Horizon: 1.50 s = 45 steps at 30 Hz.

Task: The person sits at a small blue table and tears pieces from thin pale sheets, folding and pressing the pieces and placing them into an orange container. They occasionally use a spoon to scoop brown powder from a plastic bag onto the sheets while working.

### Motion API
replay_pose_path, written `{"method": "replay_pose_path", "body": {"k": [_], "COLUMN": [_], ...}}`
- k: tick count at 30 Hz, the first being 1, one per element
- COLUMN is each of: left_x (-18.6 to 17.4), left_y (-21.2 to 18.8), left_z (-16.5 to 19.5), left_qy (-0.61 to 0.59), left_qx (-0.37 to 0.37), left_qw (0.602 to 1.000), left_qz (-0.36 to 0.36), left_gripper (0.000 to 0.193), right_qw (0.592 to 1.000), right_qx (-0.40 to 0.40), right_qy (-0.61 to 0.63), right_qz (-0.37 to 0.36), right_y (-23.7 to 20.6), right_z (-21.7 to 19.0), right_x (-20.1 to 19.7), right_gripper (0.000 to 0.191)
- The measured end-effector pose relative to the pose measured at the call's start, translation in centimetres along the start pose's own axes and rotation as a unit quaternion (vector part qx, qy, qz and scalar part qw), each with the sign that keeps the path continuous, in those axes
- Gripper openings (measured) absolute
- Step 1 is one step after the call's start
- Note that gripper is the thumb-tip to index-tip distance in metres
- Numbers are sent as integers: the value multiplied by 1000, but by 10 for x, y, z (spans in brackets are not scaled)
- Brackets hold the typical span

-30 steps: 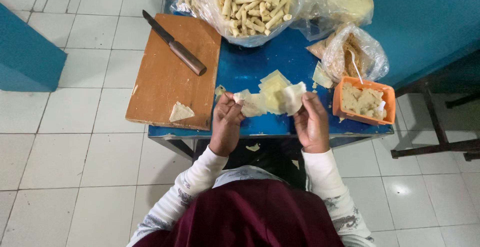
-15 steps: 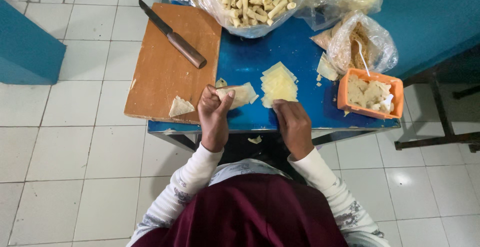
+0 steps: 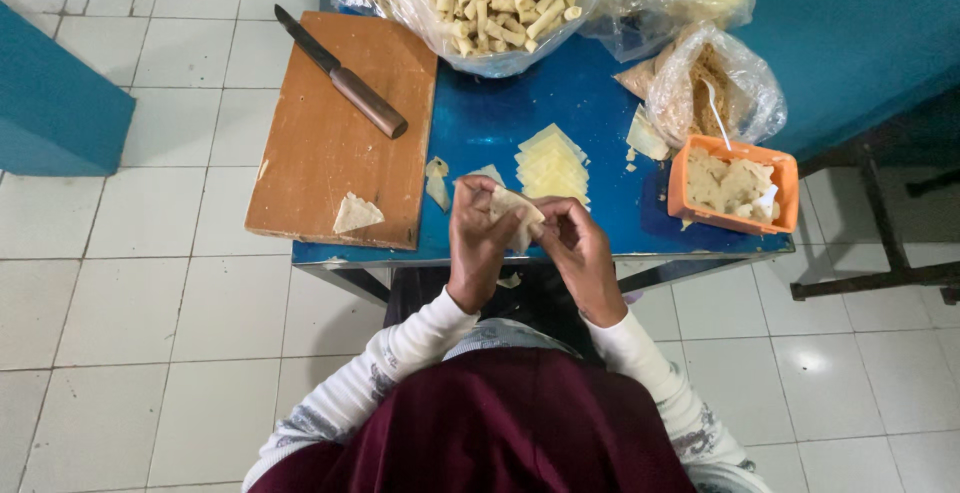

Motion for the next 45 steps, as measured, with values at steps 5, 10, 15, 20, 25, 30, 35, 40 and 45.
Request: {"method": "replay_pose_path", "body": {"k": [5, 10, 15, 20, 25, 30, 35, 40, 45], "left_x": [1, 5, 11, 9, 5, 20, 28, 31, 13], "left_y": [-18, -21, -14, -3, -7, -8, -3, -1, 21], "left_z": [-11, -19, -7, -8, -8, 8, 11, 33, 43], "left_qy": [61, 131, 190, 69, 235, 390, 463, 546, 724], "left_qx": [19, -6, 41, 50, 54, 157, 132, 178, 222], "left_qw": [998, 991, 981, 996, 970, 907, 876, 818, 653], "left_qz": [-18, -3, 21, 15, 19, -1, -32, -21, 21], "left_gripper": [37, 38, 37, 38, 42, 46, 50, 42, 13], "right_qw": [991, 996, 998, 998, 996, 955, 881, 877, 854], "right_qx": [71, 12, -15, 42, 22, -67, -167, -179, -208], "right_qy": [99, 26, -8, 46, -18, -266, -432, -437, -467], "right_qz": [62, 83, 58, 6, 83, 113, 100, 88, 99], "right_y": [-19, -21, -4, -7, -3, 7, 12, 13, 7], "right_z": [29, 22, 11, 24, 24, -1, -22, -22, -28], "right_x": [-19, -30, -31, -17, -36, -36, -19, -16, -16], "right_gripper": [10, 11, 18, 45, 42, 42, 49, 55, 61]}}
Point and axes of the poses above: each hand's wrist, its own y-axis towards the middle knuckle, its own x-axis out of the palm, z = x × y, the point moved 9 cm from there along y, towards the middle knuckle, and after that the axes turned 3 degrees about -x, right-handed, at the moved point
